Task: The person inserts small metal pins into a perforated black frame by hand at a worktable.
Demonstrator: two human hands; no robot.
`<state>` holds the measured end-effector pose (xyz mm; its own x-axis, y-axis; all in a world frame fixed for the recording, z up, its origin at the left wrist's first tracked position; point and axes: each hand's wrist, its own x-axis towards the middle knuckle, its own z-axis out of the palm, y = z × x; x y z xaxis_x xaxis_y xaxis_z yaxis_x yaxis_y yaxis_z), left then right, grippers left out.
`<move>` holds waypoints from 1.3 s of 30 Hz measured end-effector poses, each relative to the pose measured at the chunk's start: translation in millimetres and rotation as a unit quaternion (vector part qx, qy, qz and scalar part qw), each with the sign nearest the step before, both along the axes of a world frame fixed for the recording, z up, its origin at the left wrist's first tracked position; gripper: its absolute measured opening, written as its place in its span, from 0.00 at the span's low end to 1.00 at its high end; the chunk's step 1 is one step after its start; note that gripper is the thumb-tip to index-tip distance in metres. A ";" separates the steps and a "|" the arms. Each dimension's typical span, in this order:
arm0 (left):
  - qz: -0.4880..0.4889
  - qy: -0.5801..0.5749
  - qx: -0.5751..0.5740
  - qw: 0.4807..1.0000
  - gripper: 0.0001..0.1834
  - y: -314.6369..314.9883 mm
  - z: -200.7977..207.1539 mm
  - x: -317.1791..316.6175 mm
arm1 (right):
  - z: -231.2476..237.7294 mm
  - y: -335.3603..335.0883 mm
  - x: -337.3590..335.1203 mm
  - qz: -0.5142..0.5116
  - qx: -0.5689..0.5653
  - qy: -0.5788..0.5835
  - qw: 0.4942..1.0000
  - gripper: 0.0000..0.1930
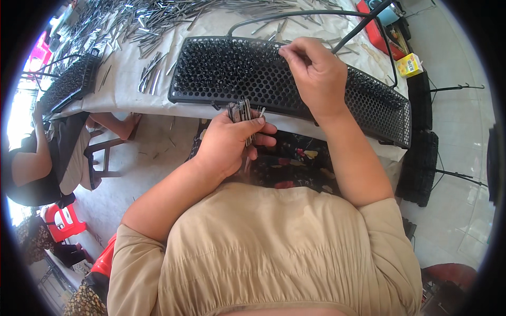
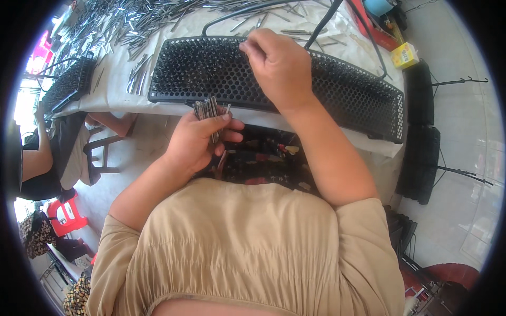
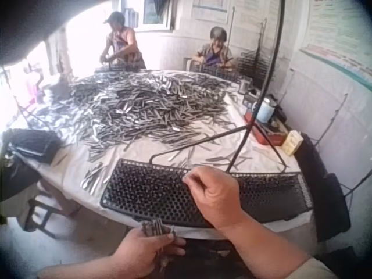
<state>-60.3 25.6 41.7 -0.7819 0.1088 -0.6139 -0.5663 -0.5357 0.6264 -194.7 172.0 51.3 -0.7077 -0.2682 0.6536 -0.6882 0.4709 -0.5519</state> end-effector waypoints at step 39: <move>-0.021 0.013 -0.004 1.000 0.07 5.2 -2.4 -7.2 | 2.6 12.3 -2.2 -0.004 0.104 0.025 0.994 0.06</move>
<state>-67.5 30.8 39.3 -0.7923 0.1364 -0.5947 -0.5716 -0.5070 0.6451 -196.9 184.2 53.9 -0.6778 -0.3960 0.6195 -0.7087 0.5762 -0.4071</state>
